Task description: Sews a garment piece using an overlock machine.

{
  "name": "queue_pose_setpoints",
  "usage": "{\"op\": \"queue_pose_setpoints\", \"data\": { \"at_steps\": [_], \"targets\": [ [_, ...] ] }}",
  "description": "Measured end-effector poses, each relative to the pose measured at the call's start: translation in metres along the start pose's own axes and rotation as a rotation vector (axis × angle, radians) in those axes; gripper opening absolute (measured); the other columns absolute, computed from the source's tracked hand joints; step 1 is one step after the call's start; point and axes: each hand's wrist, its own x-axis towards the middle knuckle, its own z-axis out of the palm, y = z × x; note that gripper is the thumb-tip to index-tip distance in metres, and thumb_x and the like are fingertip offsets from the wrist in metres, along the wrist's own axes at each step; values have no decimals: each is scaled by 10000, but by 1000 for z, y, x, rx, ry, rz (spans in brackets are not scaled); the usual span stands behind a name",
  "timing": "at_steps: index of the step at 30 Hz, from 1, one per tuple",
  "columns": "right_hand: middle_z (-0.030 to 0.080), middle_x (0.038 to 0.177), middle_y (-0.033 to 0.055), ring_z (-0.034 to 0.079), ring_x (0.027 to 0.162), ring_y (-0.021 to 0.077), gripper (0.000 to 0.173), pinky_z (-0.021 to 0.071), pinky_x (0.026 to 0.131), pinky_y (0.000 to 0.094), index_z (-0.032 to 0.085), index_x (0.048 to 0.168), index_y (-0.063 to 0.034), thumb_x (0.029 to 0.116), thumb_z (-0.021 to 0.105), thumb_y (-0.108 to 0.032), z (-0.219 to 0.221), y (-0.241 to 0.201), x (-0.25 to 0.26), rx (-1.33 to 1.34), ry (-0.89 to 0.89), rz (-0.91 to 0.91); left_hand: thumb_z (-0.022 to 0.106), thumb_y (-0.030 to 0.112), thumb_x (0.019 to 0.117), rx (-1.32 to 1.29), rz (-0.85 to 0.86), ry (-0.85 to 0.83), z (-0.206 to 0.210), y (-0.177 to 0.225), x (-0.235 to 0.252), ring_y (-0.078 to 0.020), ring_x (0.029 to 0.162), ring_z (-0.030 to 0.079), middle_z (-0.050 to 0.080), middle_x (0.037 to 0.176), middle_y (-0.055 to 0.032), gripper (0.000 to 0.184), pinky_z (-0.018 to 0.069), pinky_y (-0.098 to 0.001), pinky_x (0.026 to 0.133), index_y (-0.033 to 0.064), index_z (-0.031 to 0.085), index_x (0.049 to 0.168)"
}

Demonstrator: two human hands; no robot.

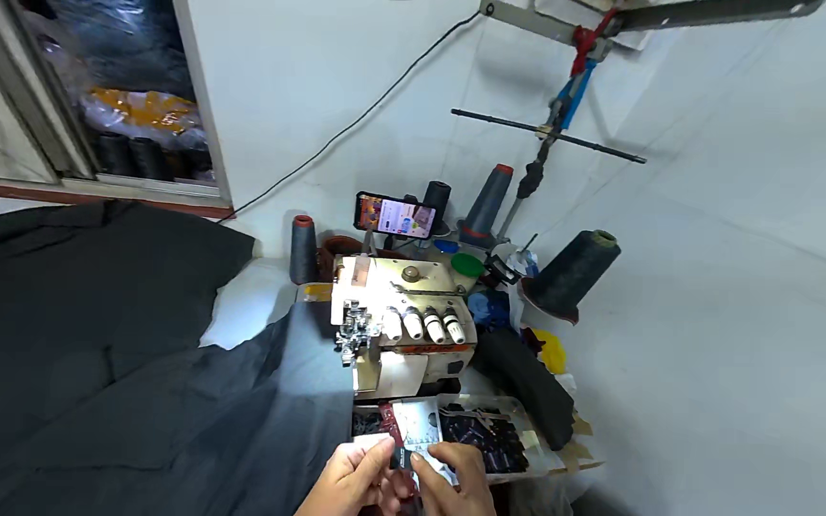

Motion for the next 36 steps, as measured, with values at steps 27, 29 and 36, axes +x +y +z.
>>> {"op": "queue_pose_setpoints", "data": {
  "at_steps": [27,29,36],
  "targets": [
    [677,965,45,630,772,52,205,544,685,213,630,1133,48,937,584,8,35,-60,-2,936,-135,1001,620,109,935,678,247,210,-28,-22,-36,-99,779,635,664,878,-50,126,544,-266,727,13,697,961],
    [683,967,57,647,838,69,163,554,727,230,684,1038,44,885,678,-11,28,-48,3,806,-286,865,597,134,928,905,189,112,-29,-17,-40,-207,847,654,651,882,-107,151,546,-392,771,13,687,919],
    [708,815,42,638,633,56,75,553,600,217,651,968,32,915,612,67,18,-44,13,931,-229,976,559,137,946,748,124,119,-37,-9,-40,-93,712,628,648,802,-47,129,525,-269,662,40,643,961]
  ]
}}
